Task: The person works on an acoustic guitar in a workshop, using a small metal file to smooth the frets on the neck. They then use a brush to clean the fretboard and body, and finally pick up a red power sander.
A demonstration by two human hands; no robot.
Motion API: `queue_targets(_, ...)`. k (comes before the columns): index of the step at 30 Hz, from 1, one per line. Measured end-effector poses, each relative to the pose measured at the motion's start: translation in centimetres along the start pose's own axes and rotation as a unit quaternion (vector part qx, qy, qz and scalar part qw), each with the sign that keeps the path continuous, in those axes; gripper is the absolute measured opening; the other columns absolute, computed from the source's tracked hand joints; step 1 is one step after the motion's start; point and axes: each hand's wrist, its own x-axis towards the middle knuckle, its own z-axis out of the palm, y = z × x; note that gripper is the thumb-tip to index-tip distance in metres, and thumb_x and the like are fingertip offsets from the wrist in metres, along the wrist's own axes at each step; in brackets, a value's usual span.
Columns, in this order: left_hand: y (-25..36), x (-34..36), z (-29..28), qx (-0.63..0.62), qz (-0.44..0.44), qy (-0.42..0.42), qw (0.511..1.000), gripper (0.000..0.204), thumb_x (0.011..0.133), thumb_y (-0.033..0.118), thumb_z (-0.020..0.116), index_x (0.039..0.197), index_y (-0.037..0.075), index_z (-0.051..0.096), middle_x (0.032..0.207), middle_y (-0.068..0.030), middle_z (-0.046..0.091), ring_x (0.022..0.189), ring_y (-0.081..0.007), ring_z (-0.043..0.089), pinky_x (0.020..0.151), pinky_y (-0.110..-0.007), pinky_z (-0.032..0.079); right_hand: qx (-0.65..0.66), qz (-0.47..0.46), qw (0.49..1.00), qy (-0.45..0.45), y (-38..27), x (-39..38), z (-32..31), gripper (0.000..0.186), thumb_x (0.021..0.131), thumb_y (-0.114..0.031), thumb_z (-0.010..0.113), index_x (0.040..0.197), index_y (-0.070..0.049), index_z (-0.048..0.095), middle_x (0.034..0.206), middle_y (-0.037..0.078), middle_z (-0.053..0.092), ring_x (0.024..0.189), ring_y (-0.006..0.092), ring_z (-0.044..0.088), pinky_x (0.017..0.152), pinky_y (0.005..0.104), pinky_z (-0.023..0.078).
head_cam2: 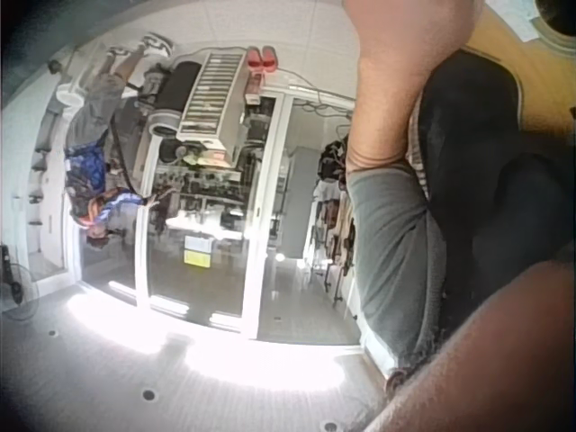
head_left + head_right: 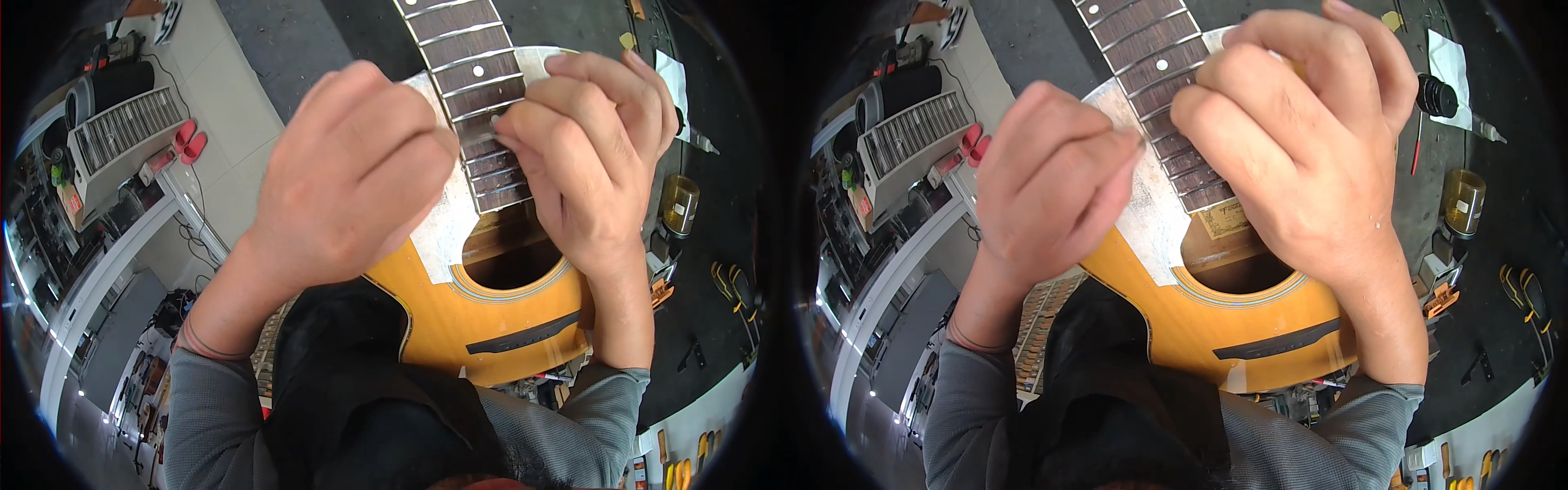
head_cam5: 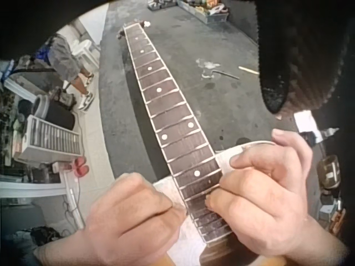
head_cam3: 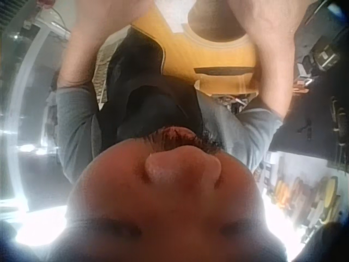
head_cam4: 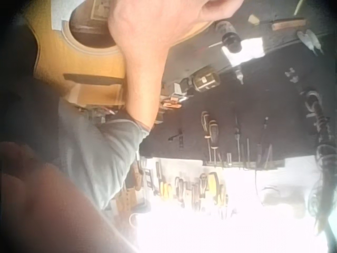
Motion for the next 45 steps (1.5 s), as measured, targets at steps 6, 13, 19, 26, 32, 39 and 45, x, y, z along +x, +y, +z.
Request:
queue_targets(6, 0.0, -0.1, 0.0, -0.017, -0.028, 0.007, 0.999, 0.031, 0.072, -0.012, 0.085, 0.099, 0.0, 0.074, 0.089, -0.0097, 0.066, 0.072, -0.0267, 0.062, 0.06, -0.036, 0.048, 0.005, 0.004, 1.0, 0.003, 0.3, 0.4, 0.2, 0.023, 0.079, -0.017, 0.089, 0.098, -0.016, 0.077, 0.107, 0.002, 0.074, 0.123, 0.0279, 0.069, 0.118, 0.0534, 0.043)
queue_targets(13, -0.3, 0.0, -0.1, 0.017, -0.005, 0.004, 1.0, 0.032, 0.071, -0.012, 0.085, 0.099, -0.001, 0.074, 0.09, -0.0105, 0.067, 0.071, -0.0269, 0.062, 0.06, -0.037, 0.048, -0.008, -0.001, 1.0, -0.006, 0.2, 0.9, 0.1, 0.022, 0.08, -0.017, 0.089, 0.098, -0.016, 0.077, 0.107, 0.001, 0.074, 0.122, 0.0275, 0.069, 0.118, 0.0531, 0.043)
queue_targets(19, 0.0, -0.4, -0.4, -0.006, 0.005, -0.016, 1.0, 0.032, 0.07, -0.011, 0.086, 0.098, -0.002, 0.075, 0.093, -0.0111, 0.068, 0.071, -0.0275, 0.062, 0.061, -0.037, 0.048, 0.003, 0.002, 1.0, -0.02, 0.0, -0.1, -0.3, 0.022, 0.079, -0.018, 0.089, 0.098, -0.017, 0.077, 0.107, 0.0, 0.074, 0.122, 0.0268, 0.069, 0.12, 0.0529, 0.041)
queue_targets(26, -0.4, -0.1, -0.2, 0.02, -0.011, 0.002, 1.0, 0.03, 0.071, -0.011, 0.085, 0.098, -0.002, 0.075, 0.091, -0.0104, 0.067, 0.072, -0.0279, 0.062, 0.062, -0.038, 0.048, -0.029, 0.005, 1.0, 0.008, 0.0, 0.9, 0.4, 0.022, 0.079, -0.019, 0.089, 0.098, -0.017, 0.077, 0.107, -0.001, 0.074, 0.122, 0.0264, 0.069, 0.121, 0.0529, 0.041)
queue_targets(32, 0.2, -0.2, -0.7, 0.013, -0.002, -0.019, 1.0, 0.031, 0.07, -0.01, 0.086, 0.098, -0.001, 0.075, 0.09, -0.0099, 0.066, 0.073, -0.029, 0.062, 0.062, -0.039, 0.046, 0.015, 0.017, 1.0, 0.0, -0.2, -0.1, 0.1, 0.022, 0.078, -0.02, 0.089, 0.096, -0.017, 0.077, 0.105, -0.002, 0.074, 0.122, 0.0257, 0.069, 0.122, 0.0534, 0.04)
queue_targets(39, 0.3, 0.2, -0.6, 0.011, -0.037, -0.008, 0.999, 0.032, 0.07, -0.009, 0.086, 0.098, 0.0, 0.074, 0.09, -0.0096, 0.067, 0.072, -0.0282, 0.061, 0.063, -0.038, 0.044, 0.027, 0.023, 0.999, 0.01, 0.1, 0.4, 0.4, 0.023, 0.076, -0.018, 0.088, 0.096, -0.018, 0.077, 0.105, -0.002, 0.073, 0.122, 0.026, 0.069, 0.123, 0.054, 0.04)
queue_targets(45, 0.5, 0.1, -0.6, 0.029, -0.02, -0.01, 0.999, 0.032, 0.07, -0.008, 0.086, 0.098, 0.001, 0.074, 0.09, -0.0088, 0.067, 0.072, -0.0276, 0.062, 0.064, -0.038, 0.044, 0.018, 0.008, 1.0, 0.008, 0.2, 0.2, 0.4, 0.025, 0.076, -0.017, 0.088, 0.098, -0.018, 0.077, 0.105, -0.002, 0.073, 0.124, 0.0264, 0.068, 0.123, 0.0543, 0.039)
